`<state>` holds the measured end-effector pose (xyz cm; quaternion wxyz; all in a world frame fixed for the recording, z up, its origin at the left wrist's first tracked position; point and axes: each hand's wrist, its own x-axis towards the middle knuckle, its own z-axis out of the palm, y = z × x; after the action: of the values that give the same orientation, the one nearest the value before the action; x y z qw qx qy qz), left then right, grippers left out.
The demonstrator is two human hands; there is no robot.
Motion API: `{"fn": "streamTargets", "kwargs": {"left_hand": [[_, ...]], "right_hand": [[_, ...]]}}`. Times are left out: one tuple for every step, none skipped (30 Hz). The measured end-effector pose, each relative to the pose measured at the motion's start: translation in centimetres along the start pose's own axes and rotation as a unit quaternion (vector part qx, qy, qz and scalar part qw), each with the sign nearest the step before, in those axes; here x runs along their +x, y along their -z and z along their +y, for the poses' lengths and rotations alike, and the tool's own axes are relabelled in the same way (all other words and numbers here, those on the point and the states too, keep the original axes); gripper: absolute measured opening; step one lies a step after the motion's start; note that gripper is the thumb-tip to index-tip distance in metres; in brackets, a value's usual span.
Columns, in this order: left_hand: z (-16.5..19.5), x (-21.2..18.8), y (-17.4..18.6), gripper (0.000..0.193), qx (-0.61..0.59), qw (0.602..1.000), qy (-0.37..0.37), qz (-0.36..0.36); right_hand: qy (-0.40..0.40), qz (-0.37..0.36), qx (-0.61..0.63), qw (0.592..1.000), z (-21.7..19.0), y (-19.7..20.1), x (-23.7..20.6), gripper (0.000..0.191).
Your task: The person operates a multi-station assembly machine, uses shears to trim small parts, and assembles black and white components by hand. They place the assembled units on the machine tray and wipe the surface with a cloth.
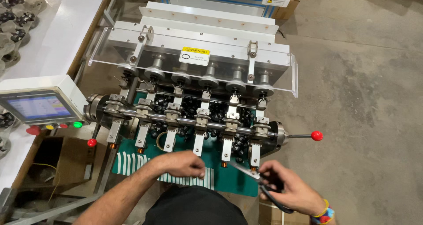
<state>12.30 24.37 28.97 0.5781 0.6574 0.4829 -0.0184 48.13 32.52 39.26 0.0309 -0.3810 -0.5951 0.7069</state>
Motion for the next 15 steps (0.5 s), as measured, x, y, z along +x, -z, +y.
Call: {"fn": "streamTargets", "kwargs": {"left_hand": [[2.0,0.3,1.4,0.031,-0.003,0.996,-0.061,0.060],[3.7,0.9,2.6,0.032,-0.007,0.985,-0.122,0.121],[5.5,2.0,3.7,0.031,-0.018,0.974,-0.137,0.178],[6.9,3.2,4.7,0.031,-0.029,0.959,-0.151,0.236],[8.1,4.4,5.5,0.031,-0.056,0.953,-0.125,0.269],[9.0,5.7,6.3,0.031,-0.084,0.945,-0.098,0.301],[9.7,7.0,7.1,0.029,-0.083,0.926,-0.116,0.350],[10.3,8.4,7.7,0.028,-0.081,0.905,-0.133,0.396],[10.8,9.7,8.3,0.027,-0.070,0.891,-0.136,0.427],[11.1,11.0,8.9,0.026,-0.058,0.876,-0.139,0.458],[11.4,12.3,9.4,0.025,-0.047,0.860,-0.141,0.488],[11.7,13.6,9.8,0.025,-0.042,0.859,-0.123,0.495],[11.9,14.7,10.1,0.025,-0.038,0.859,-0.104,0.501],[12.1,15.6,10.4,0.026,-0.033,0.857,-0.087,0.506],[12.3,16.5,10.5,0.026,-0.026,0.859,-0.072,0.507]], "right_hand": [[0.042,0.044,-0.107,0.992,-1.3,1.3,-0.8,0.053],[0.083,0.087,-0.213,0.970,-2.6,2.5,-1.5,0.062],[0.070,0.127,-0.267,0.953,-3.7,3.9,-2.1,0.067],[0.058,0.167,-0.320,0.931,-4.8,5.2,-2.4,0.073],[0.051,0.187,-0.351,0.916,-5.8,6.6,-2.4,0.073],[0.045,0.205,-0.381,0.900,-6.7,8.1,-2.4,0.073],[0.040,0.224,-0.411,0.883,-7.4,9.5,-2.1,0.073],[0.024,0.224,-0.448,0.865,-8.0,10.9,-1.7,0.074],[0.008,0.225,-0.484,0.846,-8.4,12.3,-1.0,0.074],[-0.008,0.226,-0.519,0.824,-8.7,13.5,-0.1,0.076],[-0.042,0.205,-0.516,0.831,-9.0,14.6,1.1,0.076],[-0.078,0.184,-0.511,0.836,-9.1,15.6,2.4,0.077],[-0.114,0.163,-0.504,0.840,-8.9,16.3,3.6,0.078],[-0.094,0.143,-0.499,0.850,-8.6,16.5,4.8,0.075],[-0.073,0.123,-0.492,0.859,-8.3,16.6,6.0,0.072]]}}
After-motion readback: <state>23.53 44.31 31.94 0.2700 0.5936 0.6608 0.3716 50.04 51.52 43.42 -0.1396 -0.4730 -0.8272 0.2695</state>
